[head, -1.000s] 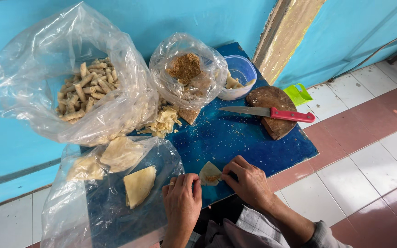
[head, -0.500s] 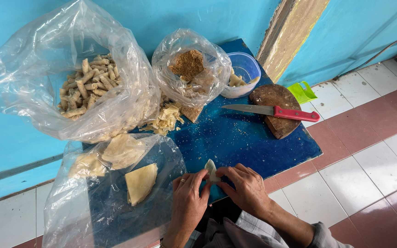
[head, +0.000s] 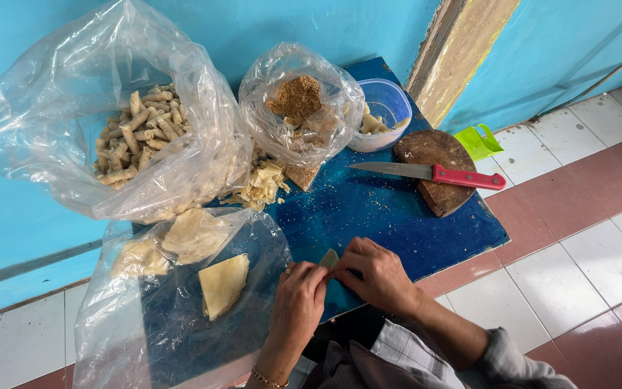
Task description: The person sits at a small blue table and folds filled pastry wrappers. They take a triangular dough wrapper, spoon brown filling from a plastic bag onto it, then fold and pinch the wrapper closed, setting the finished pastry aside and repeating with the next wrapper.
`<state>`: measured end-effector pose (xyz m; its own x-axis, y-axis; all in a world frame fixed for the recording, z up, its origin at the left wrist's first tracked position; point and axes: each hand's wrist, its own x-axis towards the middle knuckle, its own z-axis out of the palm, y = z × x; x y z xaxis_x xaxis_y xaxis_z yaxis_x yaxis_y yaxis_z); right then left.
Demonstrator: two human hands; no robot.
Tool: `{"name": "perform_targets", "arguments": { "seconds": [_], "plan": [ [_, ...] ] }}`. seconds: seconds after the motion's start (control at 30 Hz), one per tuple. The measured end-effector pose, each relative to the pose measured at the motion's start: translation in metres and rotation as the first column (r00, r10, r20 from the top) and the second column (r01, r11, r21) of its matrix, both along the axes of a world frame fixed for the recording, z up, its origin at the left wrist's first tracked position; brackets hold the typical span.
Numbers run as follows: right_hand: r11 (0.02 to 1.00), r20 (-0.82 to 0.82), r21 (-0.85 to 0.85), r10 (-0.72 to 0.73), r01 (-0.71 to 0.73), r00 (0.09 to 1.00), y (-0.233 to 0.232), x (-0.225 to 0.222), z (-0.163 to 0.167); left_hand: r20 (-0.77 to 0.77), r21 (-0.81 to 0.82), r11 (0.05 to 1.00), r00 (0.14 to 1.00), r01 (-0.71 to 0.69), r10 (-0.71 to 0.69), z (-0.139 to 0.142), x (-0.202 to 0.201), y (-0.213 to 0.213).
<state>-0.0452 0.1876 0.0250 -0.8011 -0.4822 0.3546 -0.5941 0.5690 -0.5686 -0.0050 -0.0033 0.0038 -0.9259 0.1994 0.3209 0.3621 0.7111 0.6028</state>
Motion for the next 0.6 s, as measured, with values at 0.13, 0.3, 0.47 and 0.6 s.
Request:
{"name": "perform_targets", "arguments": {
  "seconds": [0.13,0.3,0.47,0.6],
  "plan": [
    [0.999,0.291,0.004,-0.046,0.047,0.956,-0.002,-0.015,0.005,0.146,-0.095,0.994,0.986,-0.061,0.075,0.009,-0.012,0.004],
    [1.000,-0.097,0.004,-0.016,0.016,0.995,-0.002,0.003,0.004,0.373,-0.023,0.998,0.925,-0.064,0.068,0.027,-0.029,0.002],
    [0.996,-0.271,0.092,0.008,0.017,0.963,-0.004,0.018,-0.001,0.475,0.150,0.976,0.878,-0.158,0.068,0.029,-0.025,0.001],
    [0.999,-0.107,0.033,-0.009,0.013,0.994,-0.004,0.000,-0.006,0.110,0.094,0.995,0.994,-0.015,0.004,0.017,-0.012,-0.003]
  ]
}}
